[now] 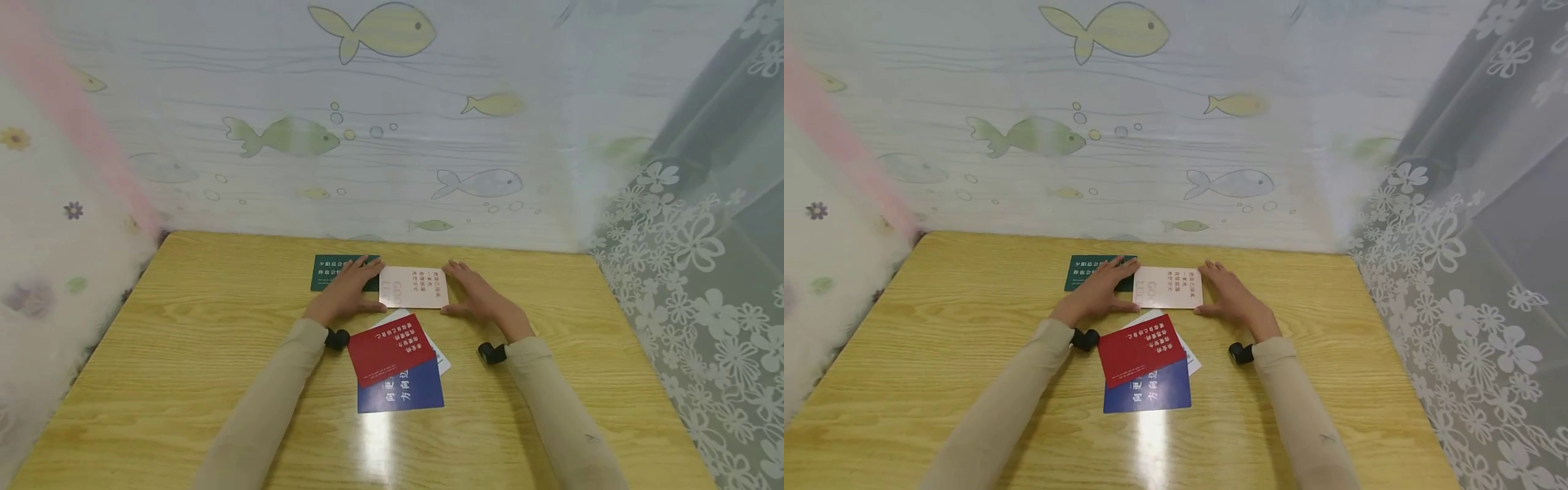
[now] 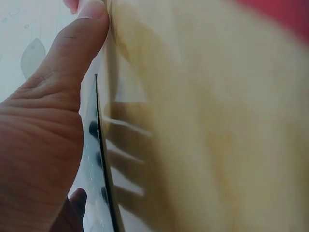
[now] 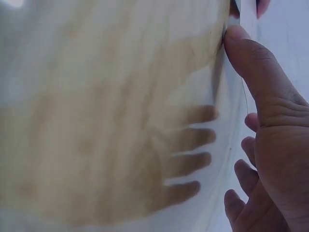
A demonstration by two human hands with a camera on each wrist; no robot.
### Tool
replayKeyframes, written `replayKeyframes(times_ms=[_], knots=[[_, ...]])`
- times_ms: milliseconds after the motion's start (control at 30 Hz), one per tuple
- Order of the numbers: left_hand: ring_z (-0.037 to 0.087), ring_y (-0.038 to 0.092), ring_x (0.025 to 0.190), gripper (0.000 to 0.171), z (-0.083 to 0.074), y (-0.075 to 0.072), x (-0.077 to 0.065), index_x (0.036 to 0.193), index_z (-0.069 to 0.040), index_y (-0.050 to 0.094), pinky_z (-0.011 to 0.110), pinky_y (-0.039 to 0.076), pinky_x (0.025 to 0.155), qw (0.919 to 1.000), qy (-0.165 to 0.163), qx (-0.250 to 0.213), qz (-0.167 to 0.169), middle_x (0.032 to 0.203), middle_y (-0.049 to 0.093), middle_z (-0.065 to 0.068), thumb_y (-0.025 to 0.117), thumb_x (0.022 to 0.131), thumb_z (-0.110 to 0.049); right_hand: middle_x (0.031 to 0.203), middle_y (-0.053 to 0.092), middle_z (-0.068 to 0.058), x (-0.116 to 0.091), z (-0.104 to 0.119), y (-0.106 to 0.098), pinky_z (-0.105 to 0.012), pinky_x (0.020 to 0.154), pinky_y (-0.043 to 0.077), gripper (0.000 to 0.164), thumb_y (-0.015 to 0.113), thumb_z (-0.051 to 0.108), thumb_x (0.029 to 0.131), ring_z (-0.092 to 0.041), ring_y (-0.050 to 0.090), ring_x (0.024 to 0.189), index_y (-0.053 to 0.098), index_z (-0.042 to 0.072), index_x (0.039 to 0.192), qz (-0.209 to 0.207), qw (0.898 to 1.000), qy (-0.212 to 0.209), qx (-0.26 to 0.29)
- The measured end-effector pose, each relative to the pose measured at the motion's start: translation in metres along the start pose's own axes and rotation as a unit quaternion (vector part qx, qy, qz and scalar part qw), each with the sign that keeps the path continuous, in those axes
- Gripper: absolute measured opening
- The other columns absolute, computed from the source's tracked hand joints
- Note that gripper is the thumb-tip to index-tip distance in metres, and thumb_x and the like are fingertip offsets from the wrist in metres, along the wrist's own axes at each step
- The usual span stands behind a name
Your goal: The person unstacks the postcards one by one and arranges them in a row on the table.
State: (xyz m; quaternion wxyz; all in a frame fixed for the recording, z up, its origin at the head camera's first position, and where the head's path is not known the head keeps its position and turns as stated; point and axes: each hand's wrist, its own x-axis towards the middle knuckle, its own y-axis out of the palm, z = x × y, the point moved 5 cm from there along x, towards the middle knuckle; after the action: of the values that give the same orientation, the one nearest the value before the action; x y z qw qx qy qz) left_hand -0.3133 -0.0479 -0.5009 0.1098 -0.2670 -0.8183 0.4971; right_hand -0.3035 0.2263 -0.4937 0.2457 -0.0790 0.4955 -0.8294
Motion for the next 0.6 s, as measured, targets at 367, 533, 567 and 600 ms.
replayKeyframes(times_ms=[367,533,567,600], knots=[[0.031,0.007,0.159,0.095,0.004,-0.012,0.015,0.161,-0.011,0.029,0.047,0.007,0.13,0.9999,0.003,-0.002,0.015,0.169,0.024,0.008,0.077,0.088,-0.048,0.167,0.015,-0.026,0.021,-0.005,-0.011,-0.064,0.124,0.013,0.091,0.081,0.029,0.088,-0.047,0.008,0.155,0.03,0.001,0.158,0.021,1.0,0.003,0.016],[0.03,0.007,0.159,0.094,0.003,-0.012,0.02,0.161,-0.013,0.03,0.047,0.008,0.13,0.9997,-0.01,-0.005,0.024,0.169,0.024,0.007,0.076,0.088,-0.049,0.167,0.014,-0.027,0.027,-0.01,-0.013,-0.064,0.124,0.013,0.09,0.081,0.027,0.088,-0.047,0.007,0.155,0.031,0.001,0.158,0.03,0.999,0.009,0.025],[0.031,0.007,0.159,0.094,0.004,-0.012,0.021,0.161,-0.013,0.03,0.047,0.009,0.13,0.9996,-0.011,-0.005,0.025,0.169,0.024,0.007,0.076,0.088,-0.049,0.167,0.014,-0.027,0.027,-0.011,-0.013,-0.064,0.124,0.013,0.09,0.081,0.027,0.088,-0.047,0.007,0.155,0.031,0.001,0.158,0.031,0.999,0.01,0.026],[0.031,0.008,0.159,0.094,0.003,-0.012,0.022,0.161,-0.013,0.03,0.048,0.009,0.129,0.9996,-0.012,-0.006,0.025,0.169,0.025,0.008,0.077,0.088,-0.049,0.167,0.014,-0.027,0.027,-0.011,-0.013,-0.065,0.124,0.013,0.09,0.081,0.027,0.088,-0.047,0.007,0.155,0.031,0.001,0.158,0.031,0.999,0.01,0.027]])
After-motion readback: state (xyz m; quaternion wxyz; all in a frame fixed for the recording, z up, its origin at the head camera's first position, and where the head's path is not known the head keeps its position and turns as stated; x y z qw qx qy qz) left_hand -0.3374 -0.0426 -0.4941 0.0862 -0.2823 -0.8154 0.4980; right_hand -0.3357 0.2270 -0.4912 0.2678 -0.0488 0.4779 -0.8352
